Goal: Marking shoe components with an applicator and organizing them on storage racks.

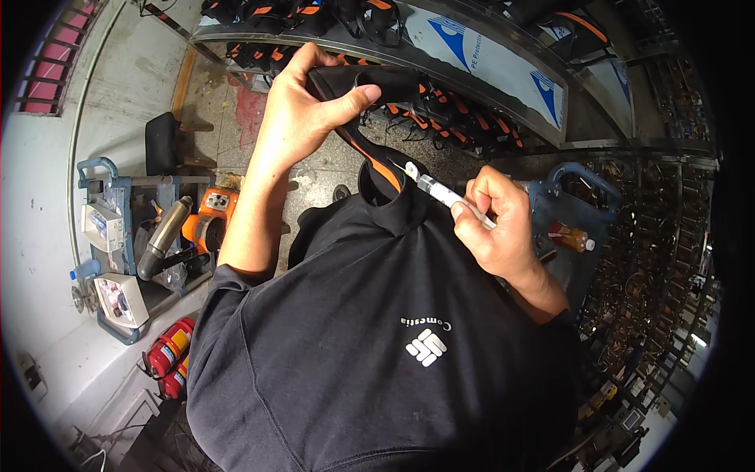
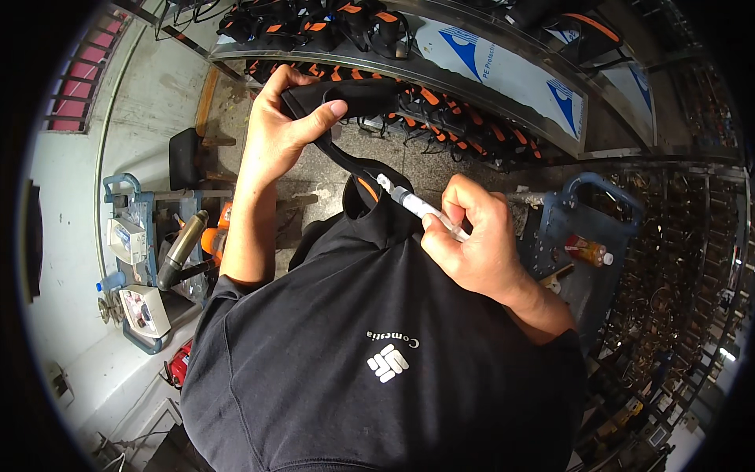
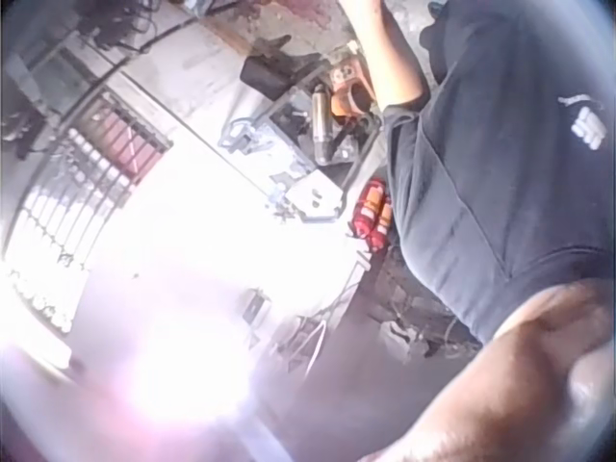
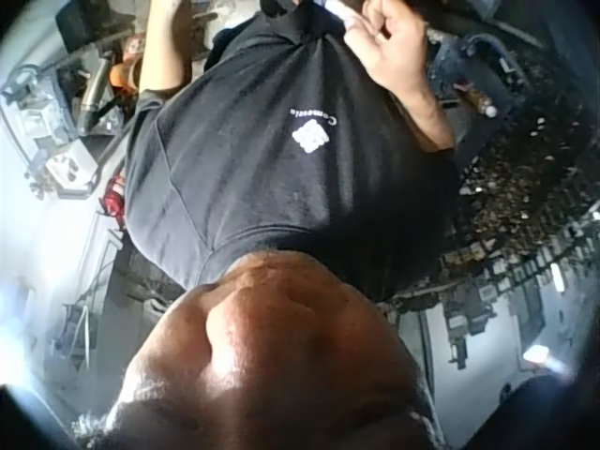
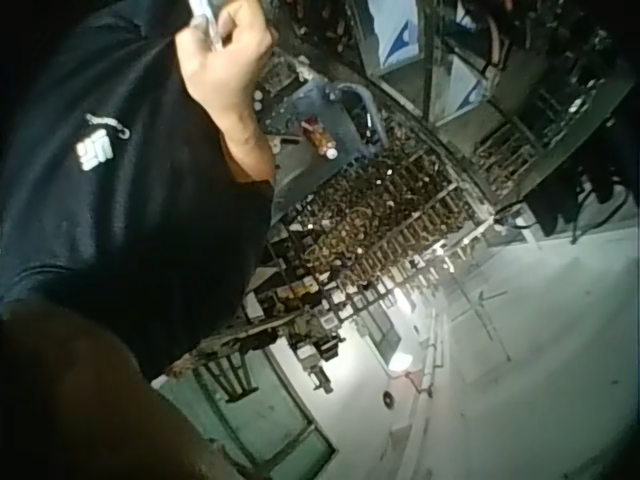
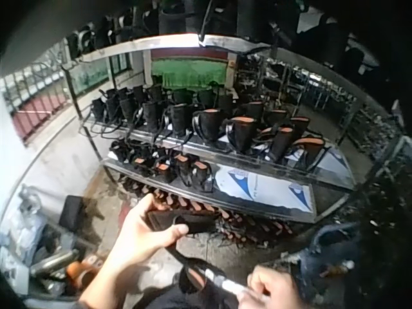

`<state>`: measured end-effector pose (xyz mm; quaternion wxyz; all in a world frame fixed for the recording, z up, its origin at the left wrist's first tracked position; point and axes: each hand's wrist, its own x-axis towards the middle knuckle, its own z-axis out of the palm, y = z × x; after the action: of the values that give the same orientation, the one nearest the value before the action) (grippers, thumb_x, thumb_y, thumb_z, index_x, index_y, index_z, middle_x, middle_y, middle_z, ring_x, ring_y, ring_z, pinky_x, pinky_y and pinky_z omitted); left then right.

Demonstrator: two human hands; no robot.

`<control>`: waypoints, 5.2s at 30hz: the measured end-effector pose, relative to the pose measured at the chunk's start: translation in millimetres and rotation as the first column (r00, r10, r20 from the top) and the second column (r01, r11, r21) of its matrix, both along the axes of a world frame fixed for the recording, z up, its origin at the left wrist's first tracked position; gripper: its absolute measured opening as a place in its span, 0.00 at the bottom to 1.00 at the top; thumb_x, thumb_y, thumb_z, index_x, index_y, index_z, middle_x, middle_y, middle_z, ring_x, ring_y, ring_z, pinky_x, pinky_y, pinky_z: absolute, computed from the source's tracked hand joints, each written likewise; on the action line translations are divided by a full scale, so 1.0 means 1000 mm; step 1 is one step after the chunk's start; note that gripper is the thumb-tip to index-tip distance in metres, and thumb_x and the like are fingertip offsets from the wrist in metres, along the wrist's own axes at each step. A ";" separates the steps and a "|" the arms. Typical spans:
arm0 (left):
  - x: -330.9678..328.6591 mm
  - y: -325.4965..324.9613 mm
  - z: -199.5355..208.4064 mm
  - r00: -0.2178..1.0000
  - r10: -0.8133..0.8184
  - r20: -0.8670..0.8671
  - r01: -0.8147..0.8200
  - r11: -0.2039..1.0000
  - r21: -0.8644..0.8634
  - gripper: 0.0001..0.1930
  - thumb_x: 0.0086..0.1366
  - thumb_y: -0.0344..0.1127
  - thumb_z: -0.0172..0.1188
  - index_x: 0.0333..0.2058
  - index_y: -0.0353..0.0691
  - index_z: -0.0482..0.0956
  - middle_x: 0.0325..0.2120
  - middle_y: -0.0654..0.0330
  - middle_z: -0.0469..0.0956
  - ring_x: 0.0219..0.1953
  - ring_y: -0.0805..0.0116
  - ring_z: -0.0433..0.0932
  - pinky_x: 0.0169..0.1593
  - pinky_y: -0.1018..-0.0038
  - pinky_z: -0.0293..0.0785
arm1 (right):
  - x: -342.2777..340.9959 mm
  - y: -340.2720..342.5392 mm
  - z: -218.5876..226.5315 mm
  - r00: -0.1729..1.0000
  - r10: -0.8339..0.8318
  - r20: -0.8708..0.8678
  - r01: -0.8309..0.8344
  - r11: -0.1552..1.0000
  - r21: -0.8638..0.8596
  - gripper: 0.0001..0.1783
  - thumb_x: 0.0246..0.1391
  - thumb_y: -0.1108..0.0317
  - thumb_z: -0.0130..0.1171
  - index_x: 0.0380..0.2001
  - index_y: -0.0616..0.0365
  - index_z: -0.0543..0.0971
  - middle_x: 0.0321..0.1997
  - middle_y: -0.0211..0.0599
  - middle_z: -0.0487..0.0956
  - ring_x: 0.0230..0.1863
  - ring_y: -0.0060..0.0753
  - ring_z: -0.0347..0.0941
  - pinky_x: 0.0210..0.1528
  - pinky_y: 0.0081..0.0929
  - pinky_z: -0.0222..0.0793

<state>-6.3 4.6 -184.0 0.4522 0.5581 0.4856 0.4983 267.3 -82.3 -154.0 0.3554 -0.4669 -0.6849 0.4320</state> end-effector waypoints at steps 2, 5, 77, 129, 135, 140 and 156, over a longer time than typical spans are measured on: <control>0.000 -0.002 0.003 1.000 -0.001 -0.014 0.001 1.000 -0.007 0.18 0.54 0.30 0.77 0.37 0.36 0.74 0.25 0.62 0.79 0.25 0.75 0.78 0.30 0.83 0.72 | 0.002 -0.002 0.002 1.000 0.000 -0.004 0.000 1.000 -0.022 0.15 0.45 0.79 0.60 0.20 0.53 0.63 0.15 0.24 0.63 0.15 0.21 0.53 0.20 0.24 0.53; 0.000 -0.004 0.003 1.000 -0.001 -0.006 0.001 1.000 -0.009 0.19 0.53 0.32 0.77 0.37 0.36 0.74 0.24 0.62 0.79 0.24 0.75 0.77 0.29 0.83 0.72 | 0.006 -0.003 0.006 1.000 0.000 -0.003 0.000 0.999 -0.045 0.15 0.45 0.79 0.60 0.20 0.53 0.63 0.15 0.24 0.62 0.16 0.21 0.52 0.20 0.23 0.52; 0.097 0.023 -0.086 0.987 0.103 0.124 -0.125 0.976 0.180 0.30 0.61 0.21 0.61 0.61 0.36 0.65 0.51 0.50 0.76 0.47 0.63 0.78 0.54 0.69 0.73 | 0.150 0.037 -0.213 0.719 -0.433 -0.544 0.230 0.887 -0.401 0.22 0.64 0.77 0.52 0.61 0.59 0.76 0.27 0.26 0.72 0.27 0.19 0.66 0.32 0.16 0.65; -0.074 -0.057 -0.089 0.457 -0.058 0.888 -0.007 0.998 0.069 0.45 0.52 0.32 0.75 0.68 0.51 0.62 0.60 0.46 0.74 0.59 0.52 0.77 0.62 0.57 0.75 | -0.116 0.063 -0.005 0.854 0.468 -0.229 -0.454 0.884 0.113 0.11 0.57 0.81 0.56 0.37 0.57 0.65 0.30 0.35 0.72 0.26 0.24 0.69 0.31 0.18 0.66; -0.077 -0.053 -0.081 0.514 -0.124 0.849 0.063 0.992 0.107 0.51 0.51 0.35 0.77 0.71 0.55 0.57 0.63 0.43 0.71 0.64 0.42 0.71 0.66 0.47 0.70 | -0.120 0.057 -0.001 0.893 0.415 -0.176 -0.398 0.909 0.127 0.12 0.54 0.81 0.56 0.33 0.56 0.64 0.26 0.31 0.70 0.23 0.21 0.64 0.27 0.17 0.61; -0.073 -0.048 -0.081 0.540 -0.126 0.832 0.084 0.992 0.096 0.51 0.51 0.35 0.77 0.71 0.55 0.57 0.62 0.43 0.71 0.64 0.43 0.72 0.66 0.47 0.70 | -0.118 0.056 0.009 0.918 0.384 -0.097 -0.361 0.912 0.194 0.14 0.49 0.81 0.59 0.27 0.54 0.64 0.21 0.28 0.68 0.18 0.20 0.58 0.22 0.19 0.57; -0.060 -0.037 -0.084 0.541 -0.076 0.838 0.075 0.996 0.041 0.41 0.54 0.34 0.75 0.66 0.46 0.63 0.56 0.48 0.76 0.57 0.53 0.77 0.62 0.57 0.73 | -0.102 0.055 0.007 0.935 0.352 -0.045 -0.335 0.916 0.222 0.16 0.47 0.80 0.57 0.24 0.51 0.60 0.18 0.26 0.62 0.18 0.20 0.50 0.22 0.19 0.51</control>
<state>-66.6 -32.0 -267.8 0.6500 0.2731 0.1864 0.6843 165.6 -26.8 -147.2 0.3500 -0.2804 -0.7825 0.4320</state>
